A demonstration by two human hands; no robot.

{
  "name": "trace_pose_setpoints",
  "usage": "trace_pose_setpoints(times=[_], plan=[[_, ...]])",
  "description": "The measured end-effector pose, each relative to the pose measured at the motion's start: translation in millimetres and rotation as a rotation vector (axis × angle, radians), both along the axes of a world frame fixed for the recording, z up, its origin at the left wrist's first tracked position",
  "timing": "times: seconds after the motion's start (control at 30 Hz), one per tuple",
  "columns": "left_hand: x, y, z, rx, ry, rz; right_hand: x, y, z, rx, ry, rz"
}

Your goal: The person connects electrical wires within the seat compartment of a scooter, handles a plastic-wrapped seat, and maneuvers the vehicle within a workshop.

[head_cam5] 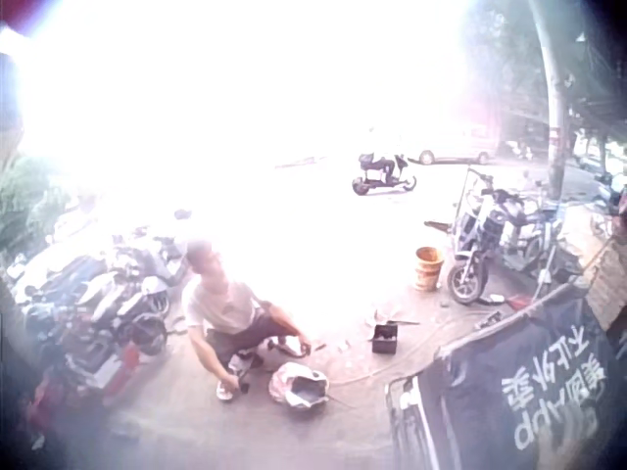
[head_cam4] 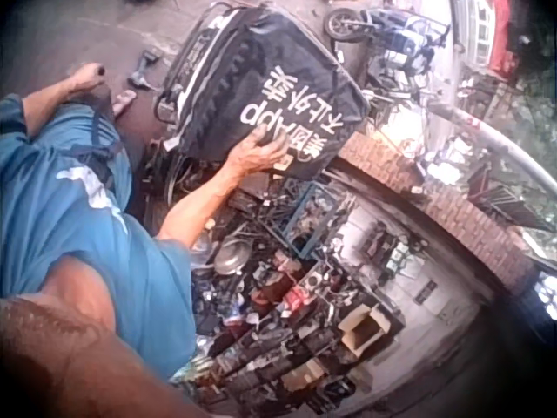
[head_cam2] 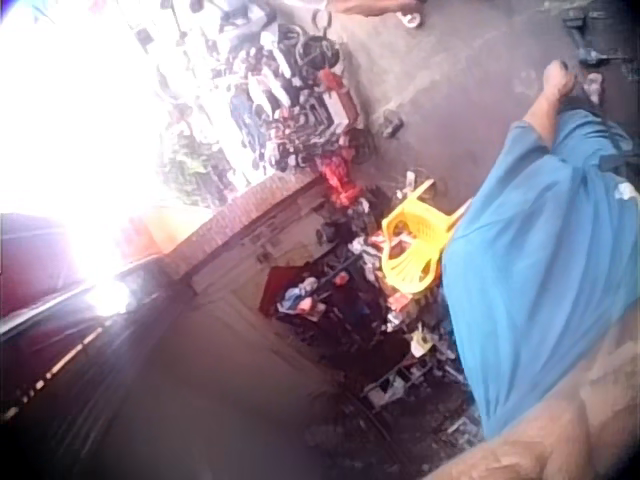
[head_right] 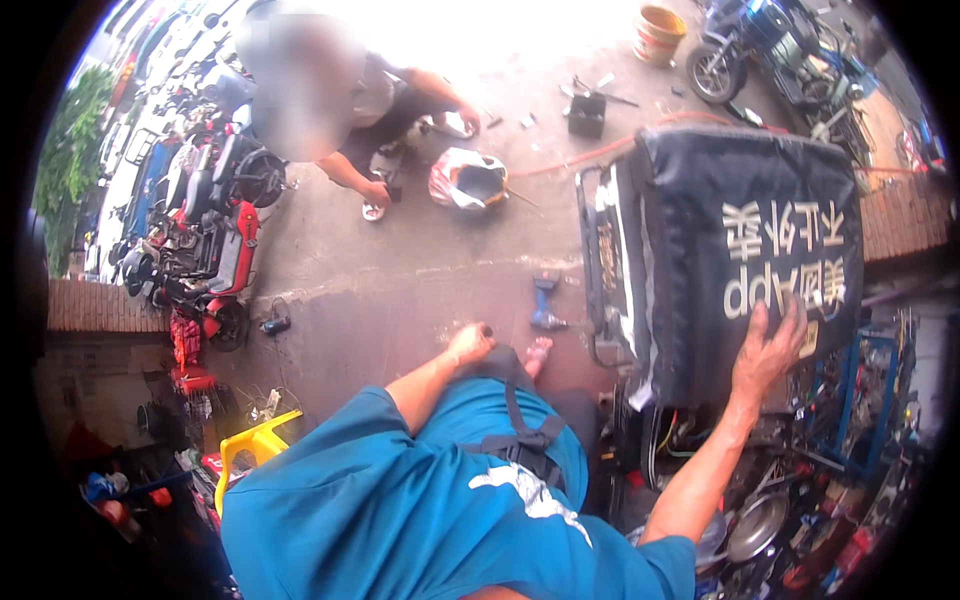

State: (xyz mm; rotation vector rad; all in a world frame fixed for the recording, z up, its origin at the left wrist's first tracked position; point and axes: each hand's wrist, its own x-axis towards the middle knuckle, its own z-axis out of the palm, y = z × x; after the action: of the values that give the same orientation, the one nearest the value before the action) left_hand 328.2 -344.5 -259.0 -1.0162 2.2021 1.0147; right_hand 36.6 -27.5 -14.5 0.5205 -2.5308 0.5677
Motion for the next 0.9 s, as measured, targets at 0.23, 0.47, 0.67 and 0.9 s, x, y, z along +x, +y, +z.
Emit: trace_pose_setpoints(times=[0.23, 0.47, 0.67, 0.9], plan=[[48, -9, 11, -0.011, -0.158, 0.09, -4, -3, 2, 0.022, 0.041, 0.027], [57, 18, 4, 0.02, -0.101, 0.148, -1, -1, 3, 0.01, 0.034, 0.031], [47, 54, -2, 0.04, -0.049, 0.147, 1, 0, 3, 0.01, 0.038, 0.047], [42, 61, 22, 0.033, 0.004, 0.308, -6, -5, 2, 0.009, 0.084, 0.064]])
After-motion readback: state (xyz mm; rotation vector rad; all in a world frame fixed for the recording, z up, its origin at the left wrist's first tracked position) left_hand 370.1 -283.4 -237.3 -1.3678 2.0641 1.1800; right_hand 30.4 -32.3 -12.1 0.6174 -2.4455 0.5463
